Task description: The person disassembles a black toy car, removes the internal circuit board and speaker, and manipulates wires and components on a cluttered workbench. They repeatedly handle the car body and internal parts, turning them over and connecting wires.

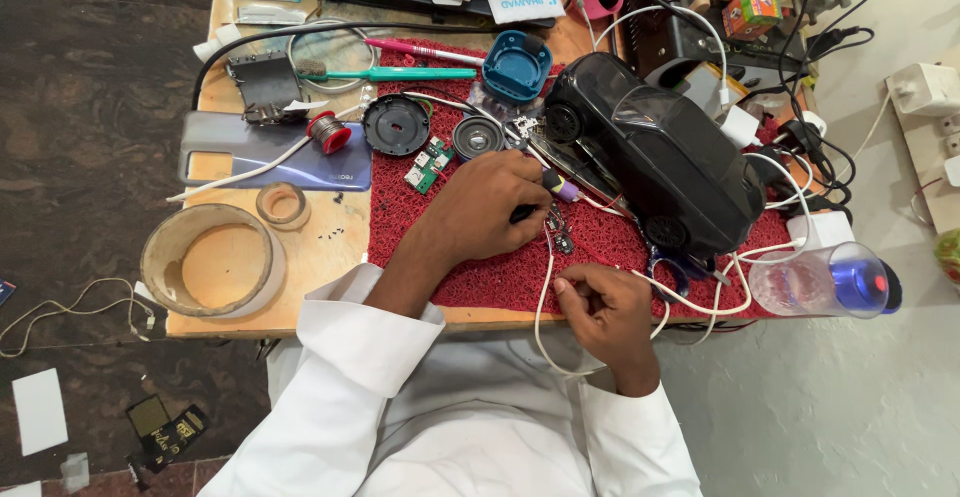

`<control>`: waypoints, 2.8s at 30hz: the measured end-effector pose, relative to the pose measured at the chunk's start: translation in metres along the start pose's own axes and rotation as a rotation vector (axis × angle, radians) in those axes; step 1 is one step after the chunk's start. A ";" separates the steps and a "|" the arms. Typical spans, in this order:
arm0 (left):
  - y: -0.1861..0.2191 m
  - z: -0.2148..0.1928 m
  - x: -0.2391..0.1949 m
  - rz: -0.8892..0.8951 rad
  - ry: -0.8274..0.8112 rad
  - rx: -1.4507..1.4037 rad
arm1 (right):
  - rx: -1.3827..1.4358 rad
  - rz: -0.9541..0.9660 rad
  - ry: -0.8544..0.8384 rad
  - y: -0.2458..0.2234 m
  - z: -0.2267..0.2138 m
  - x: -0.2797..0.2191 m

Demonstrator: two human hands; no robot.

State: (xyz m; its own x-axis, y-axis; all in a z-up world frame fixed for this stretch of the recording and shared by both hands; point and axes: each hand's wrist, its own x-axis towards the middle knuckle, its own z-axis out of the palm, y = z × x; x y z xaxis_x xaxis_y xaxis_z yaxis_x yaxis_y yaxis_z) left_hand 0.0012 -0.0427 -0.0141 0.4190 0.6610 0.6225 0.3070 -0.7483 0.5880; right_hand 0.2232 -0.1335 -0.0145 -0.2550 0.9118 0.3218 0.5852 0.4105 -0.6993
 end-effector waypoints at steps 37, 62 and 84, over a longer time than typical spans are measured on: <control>-0.001 0.002 -0.002 -0.001 0.016 -0.006 | -0.937 -0.153 0.159 -0.034 -0.040 0.084; -0.003 0.003 -0.001 0.023 0.023 0.008 | -1.380 -0.338 0.044 0.011 -0.025 0.113; 0.001 0.002 0.000 0.014 0.028 0.014 | -1.273 -0.399 0.088 0.015 -0.027 0.113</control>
State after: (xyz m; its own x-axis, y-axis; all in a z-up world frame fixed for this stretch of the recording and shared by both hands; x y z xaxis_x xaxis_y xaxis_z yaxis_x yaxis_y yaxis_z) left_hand 0.0035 -0.0432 -0.0145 0.3996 0.6514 0.6450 0.3133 -0.7582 0.5717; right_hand 0.2240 -0.0244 0.0283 -0.5536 0.7090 0.4367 0.8002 0.3079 0.5146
